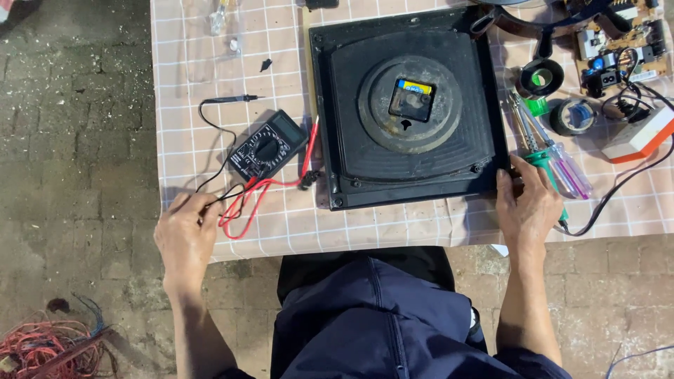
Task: Repairing and assembling a wall clock using a multimeter to test components and fitting the mechanism into a wooden frame.
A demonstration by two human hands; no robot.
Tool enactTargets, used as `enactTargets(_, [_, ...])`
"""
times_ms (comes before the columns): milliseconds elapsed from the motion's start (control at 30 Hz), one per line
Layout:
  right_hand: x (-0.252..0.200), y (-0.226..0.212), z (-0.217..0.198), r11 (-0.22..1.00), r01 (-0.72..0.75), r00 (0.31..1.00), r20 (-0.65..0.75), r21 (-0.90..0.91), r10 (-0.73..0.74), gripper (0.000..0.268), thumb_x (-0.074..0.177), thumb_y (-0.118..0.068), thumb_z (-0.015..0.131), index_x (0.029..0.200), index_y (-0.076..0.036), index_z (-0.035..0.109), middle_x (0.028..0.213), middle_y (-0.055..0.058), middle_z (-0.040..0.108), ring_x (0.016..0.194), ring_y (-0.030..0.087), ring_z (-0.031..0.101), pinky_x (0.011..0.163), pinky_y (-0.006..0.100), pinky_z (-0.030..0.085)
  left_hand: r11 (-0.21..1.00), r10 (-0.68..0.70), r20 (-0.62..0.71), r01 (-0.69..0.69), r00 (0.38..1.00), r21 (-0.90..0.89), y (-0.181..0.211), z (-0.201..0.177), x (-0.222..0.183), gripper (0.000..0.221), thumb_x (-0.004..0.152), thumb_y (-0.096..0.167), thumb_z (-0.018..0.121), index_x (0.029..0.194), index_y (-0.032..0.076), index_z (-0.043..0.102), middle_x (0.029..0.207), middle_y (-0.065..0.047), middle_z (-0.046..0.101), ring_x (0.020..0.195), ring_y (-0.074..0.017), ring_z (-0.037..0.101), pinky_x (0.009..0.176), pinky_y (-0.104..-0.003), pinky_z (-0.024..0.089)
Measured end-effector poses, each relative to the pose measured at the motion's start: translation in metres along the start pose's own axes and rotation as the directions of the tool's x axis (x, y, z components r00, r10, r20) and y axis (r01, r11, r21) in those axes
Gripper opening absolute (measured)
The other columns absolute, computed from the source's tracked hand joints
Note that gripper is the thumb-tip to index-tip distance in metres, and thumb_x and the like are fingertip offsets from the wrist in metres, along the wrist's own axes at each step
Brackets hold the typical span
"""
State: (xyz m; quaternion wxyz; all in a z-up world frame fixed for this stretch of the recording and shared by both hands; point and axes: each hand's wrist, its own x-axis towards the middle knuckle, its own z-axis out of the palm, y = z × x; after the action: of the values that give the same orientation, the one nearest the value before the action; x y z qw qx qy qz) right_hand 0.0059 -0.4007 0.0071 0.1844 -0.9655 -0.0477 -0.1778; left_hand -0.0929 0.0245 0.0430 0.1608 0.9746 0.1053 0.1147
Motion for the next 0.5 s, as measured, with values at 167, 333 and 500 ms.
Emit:
enactTargets(167, [0.002,0.002,0.004,0.999,0.002,1.0,-0.012,-0.036,-0.002,0.024,0.091,-0.017,0.056,0.111,-0.003,0.063,0.093,0.012,0.062,0.077,0.028,0.06,0.054,0.036,0.044,0.991,-0.026,0.274,0.059,0.962,-0.116,0.008,-0.008,0.003,0.015,0.076,0.017,0.063,0.088,0.009,0.065,0.089,-0.003,0.065,0.063,-0.0144,0.059,0.056,-0.027,0.05])
enactTargets(333, [0.004,0.006,0.007,1.0,-0.01,1.0,-0.018,0.0,0.01,0.025,0.089,-0.009,0.055,0.112,-0.003,0.063,0.091,0.012,0.061,0.076,0.027,0.059,0.056,0.036,0.044,0.963,0.084,0.157,-0.039,0.984,-0.268,0.012,-0.021,0.012,0.026,0.079,0.016,0.061,0.104,0.01,0.06,0.088,-0.004,0.065,0.068,-0.0116,0.061,0.062,-0.022,0.049])
enactTargets(500, [0.006,0.002,0.005,0.992,-0.005,0.999,-0.043,0.124,0.01,0.024,0.085,0.0,0.055,0.108,0.002,0.064,0.09,0.014,0.062,0.075,0.025,0.058,0.062,0.034,0.044,0.861,0.24,-0.046,-0.235,0.97,-0.452,0.057,-0.025,0.037,0.024,0.079,0.007,0.061,0.101,-0.002,0.057,0.09,-0.014,0.063,0.072,-0.0173,0.062,0.065,-0.024,0.051])
